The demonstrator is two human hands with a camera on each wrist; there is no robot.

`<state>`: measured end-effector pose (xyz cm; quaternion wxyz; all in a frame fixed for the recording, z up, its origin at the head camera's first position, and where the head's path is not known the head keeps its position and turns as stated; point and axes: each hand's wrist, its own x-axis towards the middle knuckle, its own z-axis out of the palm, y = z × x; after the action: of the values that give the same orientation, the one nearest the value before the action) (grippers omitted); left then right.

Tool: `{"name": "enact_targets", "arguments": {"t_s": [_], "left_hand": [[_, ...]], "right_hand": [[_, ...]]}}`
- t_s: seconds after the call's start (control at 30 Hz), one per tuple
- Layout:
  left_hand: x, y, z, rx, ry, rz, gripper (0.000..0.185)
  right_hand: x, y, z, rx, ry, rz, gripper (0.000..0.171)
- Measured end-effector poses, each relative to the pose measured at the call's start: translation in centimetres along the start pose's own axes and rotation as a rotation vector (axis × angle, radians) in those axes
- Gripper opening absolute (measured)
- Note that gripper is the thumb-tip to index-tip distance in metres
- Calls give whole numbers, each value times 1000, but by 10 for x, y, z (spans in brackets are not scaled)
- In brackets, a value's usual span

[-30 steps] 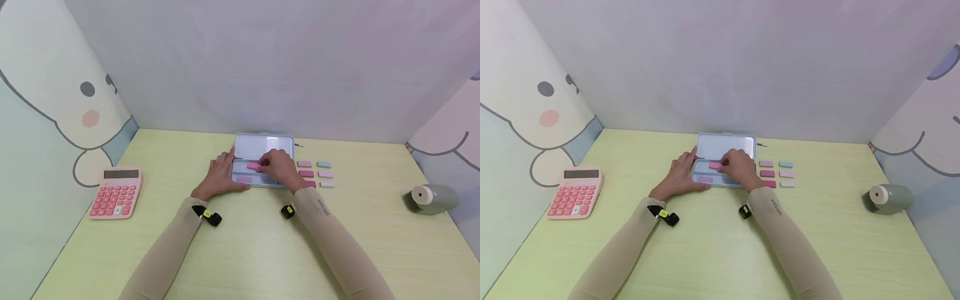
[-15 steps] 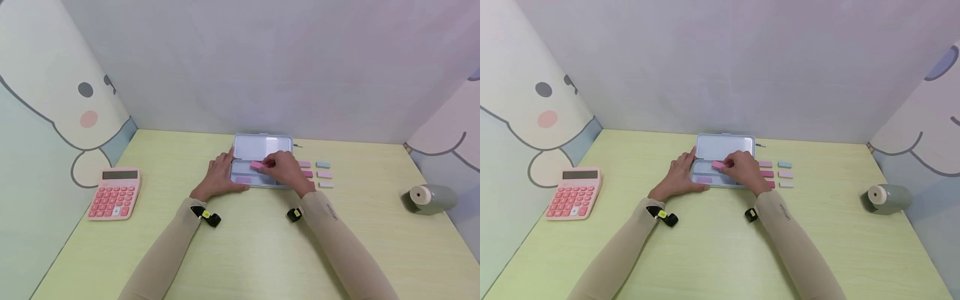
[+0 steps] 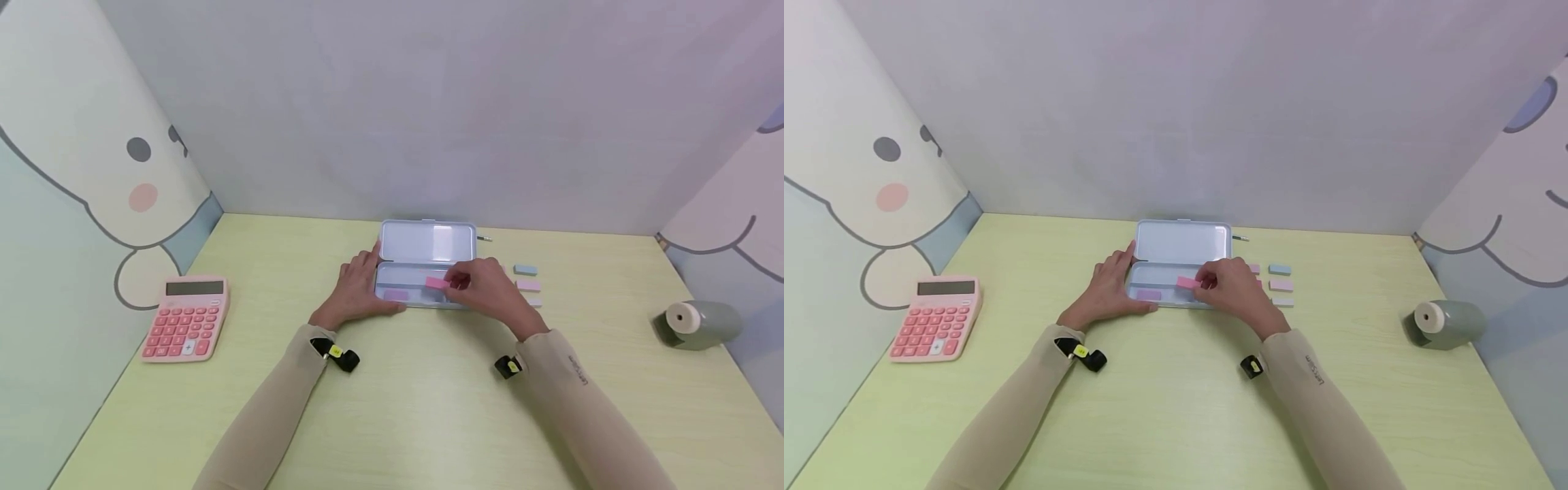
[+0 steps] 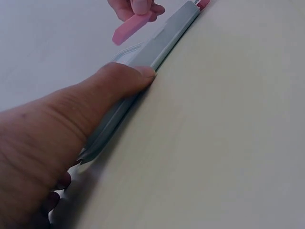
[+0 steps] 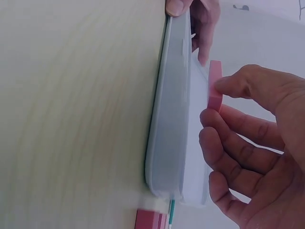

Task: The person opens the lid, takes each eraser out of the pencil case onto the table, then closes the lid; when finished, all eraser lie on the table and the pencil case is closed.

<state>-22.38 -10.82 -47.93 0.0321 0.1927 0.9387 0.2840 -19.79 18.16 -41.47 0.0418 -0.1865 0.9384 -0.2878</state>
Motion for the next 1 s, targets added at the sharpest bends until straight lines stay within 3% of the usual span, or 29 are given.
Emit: {"name": "enact_targets", "arguments": {"t_s": [0.33,0.67,1.0], "left_hand": [[1,-2,1,2,-1,-6,146],[0,-1,1,9,2,1,146],[0,0,0,20,0,-6,147]], "right_hand": [[-30,18,-5,-5,19,-39,11],[-54,34,-10,-13,-19,-1,8],[-74,43,-19,-42,-47,39,24]]}}
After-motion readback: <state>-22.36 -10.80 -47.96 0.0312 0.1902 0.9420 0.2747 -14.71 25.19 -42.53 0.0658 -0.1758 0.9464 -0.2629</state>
